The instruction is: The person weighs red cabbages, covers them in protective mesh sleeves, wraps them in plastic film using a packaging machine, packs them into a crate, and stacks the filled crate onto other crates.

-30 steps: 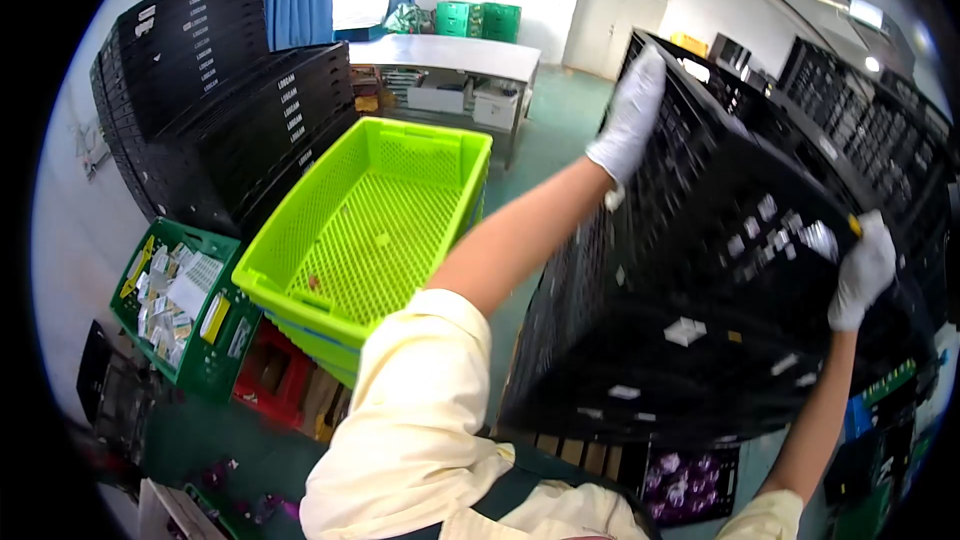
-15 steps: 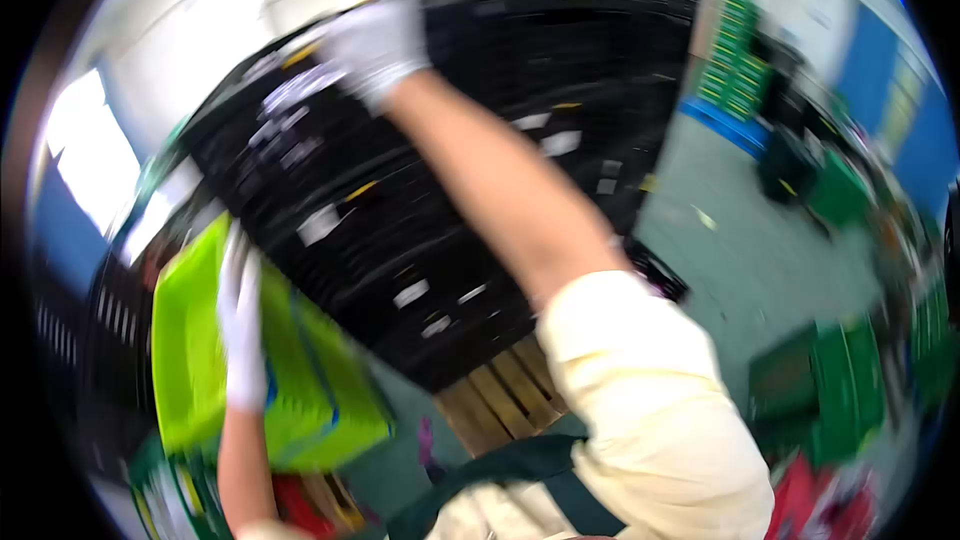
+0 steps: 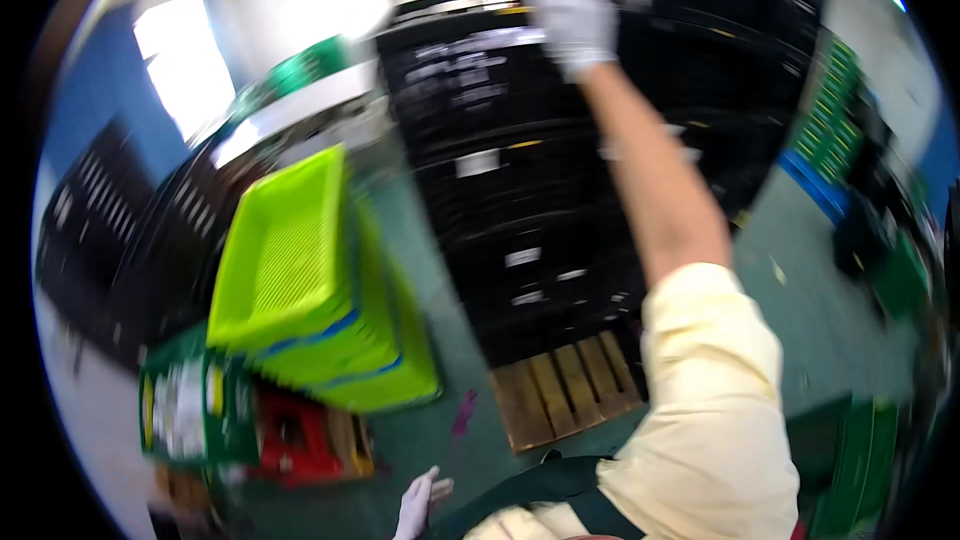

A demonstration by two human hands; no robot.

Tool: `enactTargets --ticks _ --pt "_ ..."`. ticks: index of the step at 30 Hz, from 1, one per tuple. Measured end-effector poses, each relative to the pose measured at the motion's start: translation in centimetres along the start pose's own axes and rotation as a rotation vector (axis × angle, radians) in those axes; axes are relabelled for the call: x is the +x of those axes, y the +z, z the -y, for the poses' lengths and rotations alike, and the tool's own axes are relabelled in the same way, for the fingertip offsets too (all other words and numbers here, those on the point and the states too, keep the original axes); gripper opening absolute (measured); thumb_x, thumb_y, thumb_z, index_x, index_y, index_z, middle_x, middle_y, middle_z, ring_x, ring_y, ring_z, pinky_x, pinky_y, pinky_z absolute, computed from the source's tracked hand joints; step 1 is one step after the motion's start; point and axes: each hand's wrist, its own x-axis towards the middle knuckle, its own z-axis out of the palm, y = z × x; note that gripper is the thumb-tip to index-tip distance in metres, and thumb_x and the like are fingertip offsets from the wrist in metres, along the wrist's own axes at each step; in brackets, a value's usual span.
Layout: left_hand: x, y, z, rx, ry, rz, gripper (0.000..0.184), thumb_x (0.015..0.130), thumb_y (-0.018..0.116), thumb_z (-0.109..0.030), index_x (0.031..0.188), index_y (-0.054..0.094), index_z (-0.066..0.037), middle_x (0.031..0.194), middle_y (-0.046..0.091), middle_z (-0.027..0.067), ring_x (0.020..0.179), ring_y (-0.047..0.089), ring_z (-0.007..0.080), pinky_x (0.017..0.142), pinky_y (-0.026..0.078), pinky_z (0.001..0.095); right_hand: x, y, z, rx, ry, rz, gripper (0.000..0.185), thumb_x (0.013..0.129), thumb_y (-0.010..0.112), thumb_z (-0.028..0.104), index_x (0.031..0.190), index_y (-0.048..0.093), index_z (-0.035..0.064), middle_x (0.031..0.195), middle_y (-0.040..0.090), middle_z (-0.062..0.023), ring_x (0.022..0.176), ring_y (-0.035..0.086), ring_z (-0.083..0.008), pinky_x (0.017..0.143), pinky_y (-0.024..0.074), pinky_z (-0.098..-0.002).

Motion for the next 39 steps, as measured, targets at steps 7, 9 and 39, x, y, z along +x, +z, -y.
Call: enactTargets --ticks 7,9,39 --pt "-5.1 -6.7 9.4 -0.623 0.049 -0.258 0.051 0.102 0.030 -0.043 0.140 0.040 -0.010 0.125 0.060 0.0163 0.116 0.057 0.0259 0.098 0.039 0.0389 -1.2 4.1 -2.8 0.082 0.170 0.058 0.035 0.091 0.042 0.037 0.109 0.066 0.0181 0.104 0.065 -0.0077 0.105 0.057 -0.0273 0.085 0.0466 -0.0475" --pt "-6.4 -10.1 11.0 -0.638 0.037 -0.311 0.052 0.102 0.029 -0.047 0.140 0.041 -0.012 0.126 0.059 0.0161 0.117 0.056 0.0267 0.101 0.036 0.0413 -1.6 0.3 4.4 0.061 0.472 -0.002 0.044 0.086 0.050 0.037 0.125 0.059 0.0179 0.119 0.058 -0.0127 0.112 0.054 -0.0305 0.093 0.0425 -0.0476" --pt "-12.1 -19.6 24.5 -1.664 0.292 -0.948 0.060 0.095 0.035 -0.057 0.135 0.045 -0.014 0.132 0.052 0.0065 0.123 0.047 0.0179 0.099 0.039 0.0334 -21.0 -42.1 75.3 2.535 -0.391 0.408 0.068 0.070 0.065 0.013 0.135 0.044 0.0119 0.142 0.028 -0.0240 0.135 0.026 -0.0462 0.102 0.0250 -0.0646"
